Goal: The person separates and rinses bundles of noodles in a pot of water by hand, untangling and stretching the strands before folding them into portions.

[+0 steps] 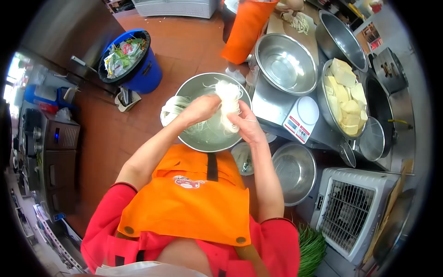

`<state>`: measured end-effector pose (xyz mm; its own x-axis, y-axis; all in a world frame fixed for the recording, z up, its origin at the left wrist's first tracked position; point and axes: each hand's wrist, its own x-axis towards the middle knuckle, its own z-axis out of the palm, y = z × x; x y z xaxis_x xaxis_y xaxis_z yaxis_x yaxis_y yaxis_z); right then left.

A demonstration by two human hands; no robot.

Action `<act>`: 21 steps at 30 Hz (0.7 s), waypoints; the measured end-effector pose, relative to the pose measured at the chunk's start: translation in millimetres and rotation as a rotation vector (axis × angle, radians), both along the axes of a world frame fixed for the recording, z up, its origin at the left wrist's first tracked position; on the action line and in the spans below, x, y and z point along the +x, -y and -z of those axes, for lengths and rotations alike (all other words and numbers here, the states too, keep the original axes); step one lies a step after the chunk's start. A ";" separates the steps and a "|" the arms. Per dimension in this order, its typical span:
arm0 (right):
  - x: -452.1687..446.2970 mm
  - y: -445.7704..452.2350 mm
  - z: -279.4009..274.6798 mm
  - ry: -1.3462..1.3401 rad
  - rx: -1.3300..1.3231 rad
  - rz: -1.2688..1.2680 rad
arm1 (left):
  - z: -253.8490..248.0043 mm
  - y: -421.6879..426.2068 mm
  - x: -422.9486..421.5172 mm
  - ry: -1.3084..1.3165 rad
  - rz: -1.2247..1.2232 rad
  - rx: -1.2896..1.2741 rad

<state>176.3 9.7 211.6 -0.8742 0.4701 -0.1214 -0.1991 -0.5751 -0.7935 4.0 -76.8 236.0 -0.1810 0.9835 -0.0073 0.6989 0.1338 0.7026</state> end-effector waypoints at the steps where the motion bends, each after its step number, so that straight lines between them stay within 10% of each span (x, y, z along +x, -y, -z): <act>1: -4.1 2.8 -6.1 0.040 0.070 0.007 | 5.0 2.9 -2.3 -0.018 0.005 0.047; 16: -27.7 10.5 -21.8 0.456 0.876 0.274 | 34.3 -5.2 7.3 0.781 -0.208 0.105; 21: -28.9 7.9 -28.5 0.329 0.625 0.251 | 47.5 1.7 -0.9 1.139 -0.168 0.096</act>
